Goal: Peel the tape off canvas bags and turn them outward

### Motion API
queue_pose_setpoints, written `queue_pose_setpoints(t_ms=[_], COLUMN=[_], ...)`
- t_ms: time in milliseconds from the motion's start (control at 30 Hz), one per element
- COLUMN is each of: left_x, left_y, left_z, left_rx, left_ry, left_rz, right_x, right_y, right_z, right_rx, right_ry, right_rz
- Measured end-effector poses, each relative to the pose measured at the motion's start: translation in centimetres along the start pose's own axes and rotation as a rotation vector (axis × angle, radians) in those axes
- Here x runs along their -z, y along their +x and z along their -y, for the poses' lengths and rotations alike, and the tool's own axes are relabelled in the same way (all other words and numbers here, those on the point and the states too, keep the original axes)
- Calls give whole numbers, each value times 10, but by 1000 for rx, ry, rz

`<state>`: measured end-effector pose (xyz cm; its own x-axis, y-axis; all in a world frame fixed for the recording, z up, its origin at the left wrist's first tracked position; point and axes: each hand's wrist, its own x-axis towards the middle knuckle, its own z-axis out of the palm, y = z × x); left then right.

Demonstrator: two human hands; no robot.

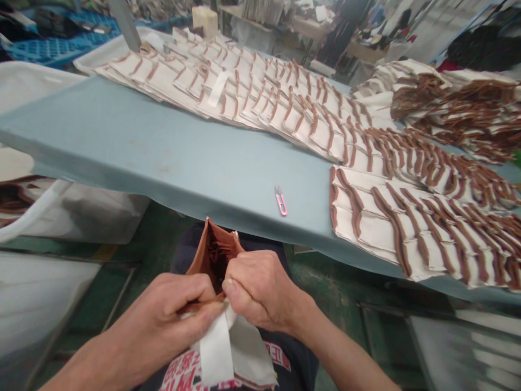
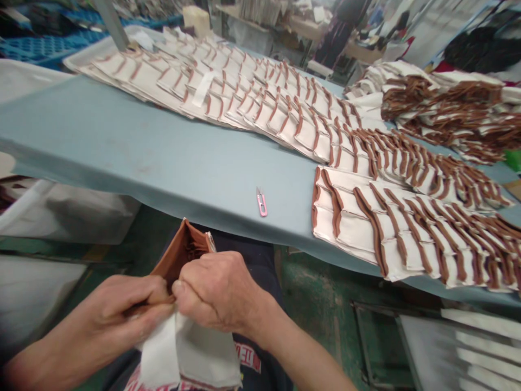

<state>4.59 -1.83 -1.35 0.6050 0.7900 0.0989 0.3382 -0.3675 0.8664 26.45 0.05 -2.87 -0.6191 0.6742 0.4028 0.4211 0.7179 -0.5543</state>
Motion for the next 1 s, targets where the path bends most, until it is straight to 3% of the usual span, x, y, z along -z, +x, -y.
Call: queue_pose_setpoints(t_ms=[200, 433, 767, 900, 1000], left_x=[2, -2, -33, -32, -26], left_y=[-8, -2, -15, -2, 12], left_z=[2, -7, -8, -18, -29], left_rx=[-39, 36, 55, 98, 107], left_ry=[-15, -139, -465, -624, -624], left_rz=[32, 16, -58, 10, 21], right_x=[0, -10, -46, -50, -37], right_y=[-1, -1, -26, -25, -15], right_z=[-2, -3, -15, -18, -15], right_rx=[-50, -240, -45, -8, 16], right_ry=[254, 443, 274, 233, 209], right_rz=[33, 201, 231, 166, 2])
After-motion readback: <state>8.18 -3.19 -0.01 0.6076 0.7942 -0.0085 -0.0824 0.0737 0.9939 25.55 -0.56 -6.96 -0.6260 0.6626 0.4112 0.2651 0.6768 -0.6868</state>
